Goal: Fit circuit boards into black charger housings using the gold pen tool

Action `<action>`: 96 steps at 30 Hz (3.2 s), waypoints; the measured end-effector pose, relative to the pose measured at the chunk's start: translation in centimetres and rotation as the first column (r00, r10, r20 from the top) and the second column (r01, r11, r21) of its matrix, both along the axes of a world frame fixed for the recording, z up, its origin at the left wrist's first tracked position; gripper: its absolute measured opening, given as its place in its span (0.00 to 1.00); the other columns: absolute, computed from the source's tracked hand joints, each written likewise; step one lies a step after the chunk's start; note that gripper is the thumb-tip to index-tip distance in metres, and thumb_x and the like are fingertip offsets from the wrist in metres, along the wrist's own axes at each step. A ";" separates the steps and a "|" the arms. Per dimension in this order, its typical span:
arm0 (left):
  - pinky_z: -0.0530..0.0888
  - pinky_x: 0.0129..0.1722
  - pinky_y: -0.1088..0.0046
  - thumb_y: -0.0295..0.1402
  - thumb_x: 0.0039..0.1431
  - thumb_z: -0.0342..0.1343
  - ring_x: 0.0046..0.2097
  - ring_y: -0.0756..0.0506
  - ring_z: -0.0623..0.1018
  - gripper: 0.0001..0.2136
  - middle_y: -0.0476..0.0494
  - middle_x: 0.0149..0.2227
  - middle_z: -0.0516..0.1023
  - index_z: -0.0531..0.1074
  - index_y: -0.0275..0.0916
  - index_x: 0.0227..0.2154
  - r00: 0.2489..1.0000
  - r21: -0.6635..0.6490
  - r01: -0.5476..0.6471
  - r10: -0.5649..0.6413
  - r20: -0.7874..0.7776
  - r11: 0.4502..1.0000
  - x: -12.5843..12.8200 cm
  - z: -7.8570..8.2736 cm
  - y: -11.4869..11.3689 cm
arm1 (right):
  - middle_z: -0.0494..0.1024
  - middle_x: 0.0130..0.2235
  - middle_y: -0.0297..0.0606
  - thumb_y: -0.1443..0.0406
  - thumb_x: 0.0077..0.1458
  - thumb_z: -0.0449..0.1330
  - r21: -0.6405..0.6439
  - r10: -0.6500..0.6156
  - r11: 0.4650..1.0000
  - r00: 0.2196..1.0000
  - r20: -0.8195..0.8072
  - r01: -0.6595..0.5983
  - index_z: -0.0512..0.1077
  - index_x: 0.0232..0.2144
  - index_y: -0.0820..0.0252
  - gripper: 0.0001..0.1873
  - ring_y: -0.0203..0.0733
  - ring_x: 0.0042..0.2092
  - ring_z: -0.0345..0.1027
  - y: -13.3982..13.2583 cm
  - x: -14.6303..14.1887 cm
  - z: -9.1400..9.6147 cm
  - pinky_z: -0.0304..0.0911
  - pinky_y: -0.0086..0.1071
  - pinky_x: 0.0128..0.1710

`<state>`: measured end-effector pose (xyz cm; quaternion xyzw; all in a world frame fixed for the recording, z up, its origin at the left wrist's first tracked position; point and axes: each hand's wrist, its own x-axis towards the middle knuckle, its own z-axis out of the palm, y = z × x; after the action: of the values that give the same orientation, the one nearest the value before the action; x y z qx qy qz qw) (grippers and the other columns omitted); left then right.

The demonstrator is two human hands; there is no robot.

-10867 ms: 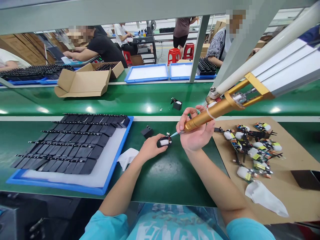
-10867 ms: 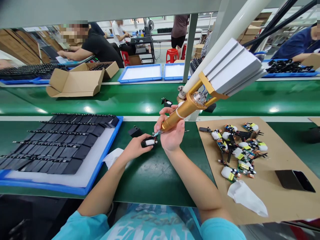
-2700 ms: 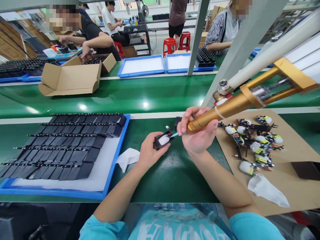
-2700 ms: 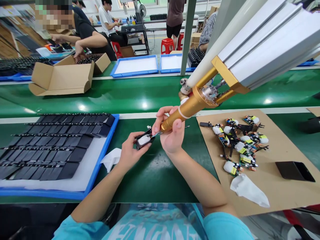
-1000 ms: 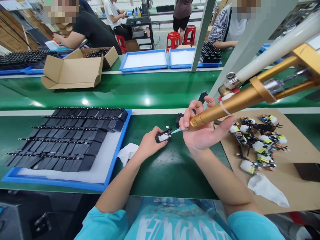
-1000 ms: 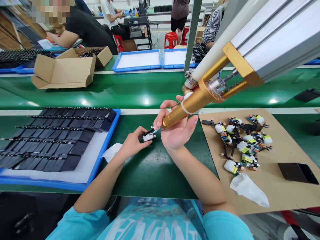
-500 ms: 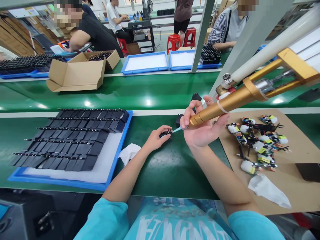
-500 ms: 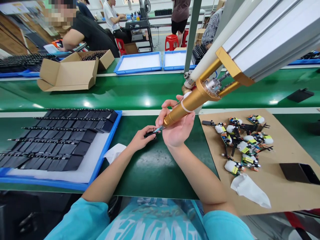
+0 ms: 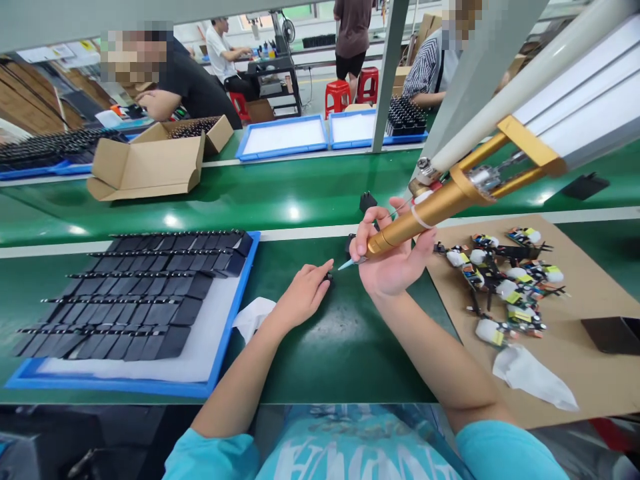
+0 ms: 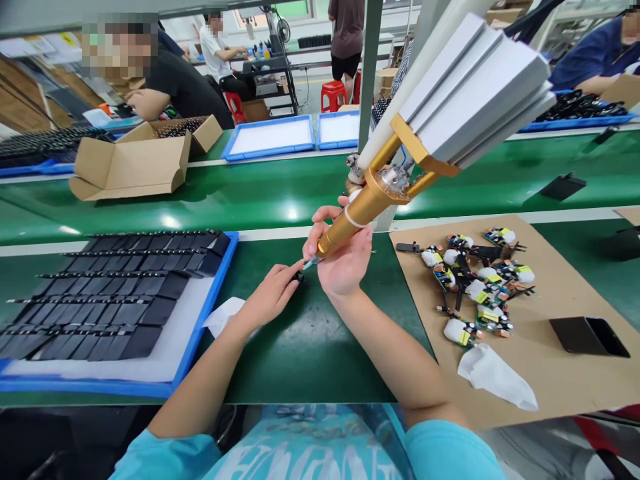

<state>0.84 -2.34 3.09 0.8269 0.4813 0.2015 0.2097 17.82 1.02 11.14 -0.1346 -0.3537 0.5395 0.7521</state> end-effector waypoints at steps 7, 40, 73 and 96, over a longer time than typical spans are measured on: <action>0.74 0.44 0.68 0.37 0.64 0.52 0.41 0.46 0.78 0.12 0.46 0.44 0.80 0.72 0.41 0.47 0.964 -0.005 -0.224 0.222 0.143 0.975 1.3 -1.6 -0.4 | 0.68 0.35 0.31 0.40 0.54 0.45 0.009 0.000 1.000 1.000 -0.001 0.000 0.63 0.44 0.49 0.26 0.29 0.20 0.60 0.1 0.0 0.1 0.57 0.27 0.15; 0.61 0.56 0.49 0.45 0.60 0.54 0.60 0.30 0.61 0.35 0.28 0.59 0.62 0.51 0.36 0.65 0.714 0.405 -0.642 0.700 0.008 0.651 -4.3 0.3 4.7 | 0.70 0.32 0.31 0.40 0.54 0.45 -0.052 -0.028 0.998 0.995 -0.095 0.023 0.65 0.39 0.52 0.27 0.31 0.19 0.62 1.8 1.3 -0.4 0.58 0.28 0.15; 0.72 0.50 0.63 0.45 0.63 0.51 0.52 0.41 0.75 0.22 0.42 0.54 0.75 0.67 0.43 0.57 0.978 -0.222 -0.134 0.165 0.126 0.966 -0.2 -0.8 0.5 | 0.70 0.31 0.30 0.41 0.54 0.48 -0.026 -0.049 0.999 0.997 -0.066 0.047 0.63 0.40 0.52 0.25 0.30 0.19 0.61 2.5 1.6 -0.5 0.57 0.27 0.15; 0.74 0.50 0.64 0.42 0.58 0.58 0.53 0.41 0.74 0.22 0.42 0.54 0.73 0.69 0.43 0.55 0.977 -0.062 -0.174 0.180 0.112 0.983 0.8 -0.3 -0.9 | 0.69 0.32 0.31 0.41 0.55 0.47 0.005 -0.042 0.999 0.998 -0.041 0.042 0.65 0.40 0.52 0.25 0.30 0.20 0.62 2.1 1.3 -0.7 0.58 0.27 0.15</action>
<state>1.60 -3.23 2.78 0.7619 0.5448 0.2549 0.2402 19.15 3.09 10.43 -0.1288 -0.3368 0.5253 0.7708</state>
